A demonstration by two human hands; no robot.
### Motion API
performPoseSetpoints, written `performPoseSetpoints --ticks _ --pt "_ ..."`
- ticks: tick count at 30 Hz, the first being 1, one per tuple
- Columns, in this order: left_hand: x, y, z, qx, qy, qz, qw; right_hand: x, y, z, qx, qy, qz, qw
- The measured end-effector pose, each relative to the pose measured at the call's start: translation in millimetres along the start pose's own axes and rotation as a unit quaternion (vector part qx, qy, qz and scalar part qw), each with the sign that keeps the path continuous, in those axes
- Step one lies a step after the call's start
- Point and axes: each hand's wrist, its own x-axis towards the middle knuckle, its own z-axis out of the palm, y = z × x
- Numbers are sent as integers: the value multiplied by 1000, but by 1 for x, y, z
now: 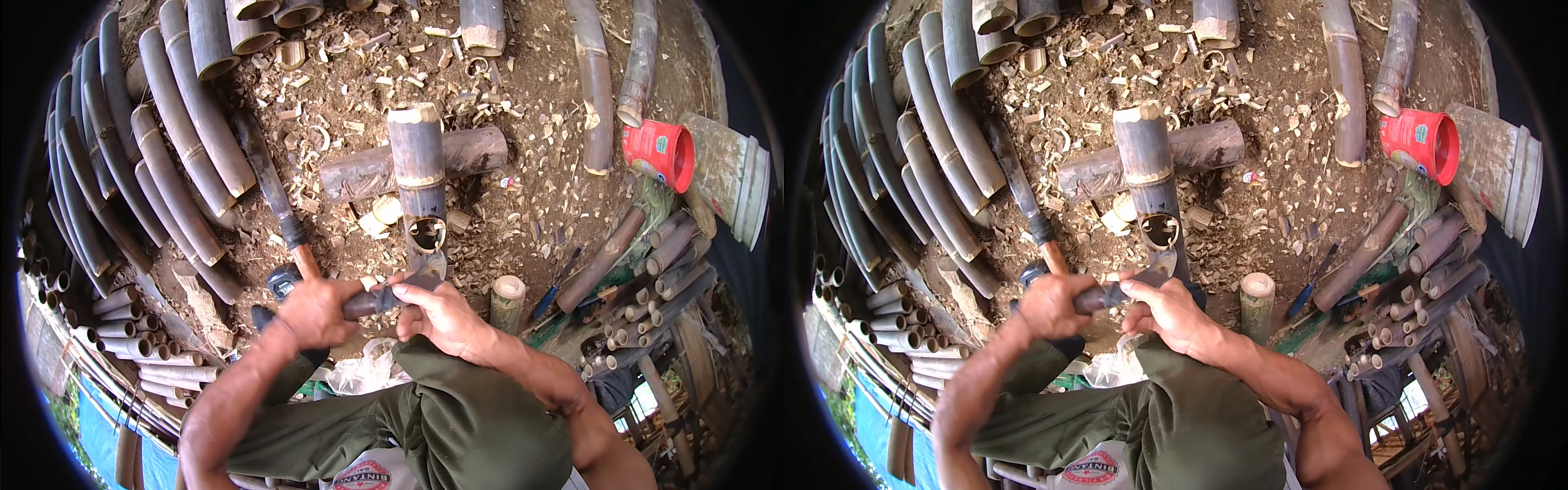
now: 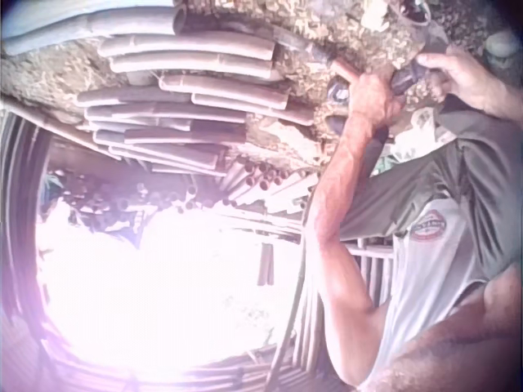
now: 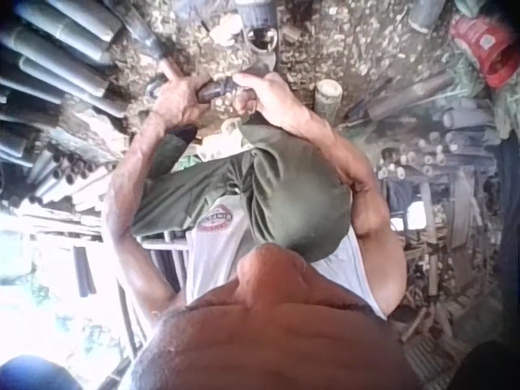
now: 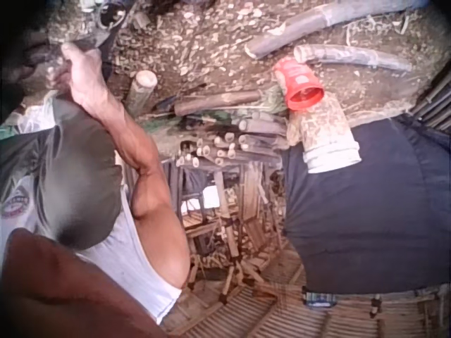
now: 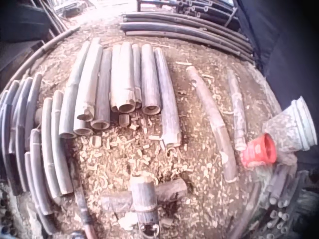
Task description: The person carves and fits bamboo poles together. They use a knife to cut a hole in one bamboo pole and then fit another pole into the carved hole, using a small hammer to tap it into place.
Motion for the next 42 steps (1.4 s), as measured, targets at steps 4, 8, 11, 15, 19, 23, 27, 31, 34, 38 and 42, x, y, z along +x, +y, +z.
performPoseSetpoints --ticks 4,8,11,15,19,23,27,31,34,38,42 --pt "6 19 101 -156 118 -76 978 -3 3 -11 -193 102 -96 971" --pt "28 74 141 -341 168 -114 918 0 3 -25 -428 207 -225 850" --pt "36 88 157 -317 210 -93 920 -4 -5 -16 -462 264 -202 822" --pt "8 54 102 18 121 -32 992 1 11 -29 -236 133 -166 948" --pt "-19 44 -5 288 71 33 954 20 24 -25 104 -161 -34 981" --pt "-1 31 -29 192 -54 62 978 11 11 -23 63 -112 -44 991" --pt "-3 21 48 69 8 18 997 -2 7 -33 -144 -7 -52 988" --pt "2 31 64 149 223 135 954 -31 10 -37 -203 -30 -166 965" --pt "-10 35 16 210 145 75 964 -5 5 -30 -17 -98 -69 993" --pt "2 28 -16 137 -46 23 989 6 3 -22 9 -66 -28 997" --pt "9 20 38 -35 -38 -15 999 2 0 -21 -160 62 -68 983"
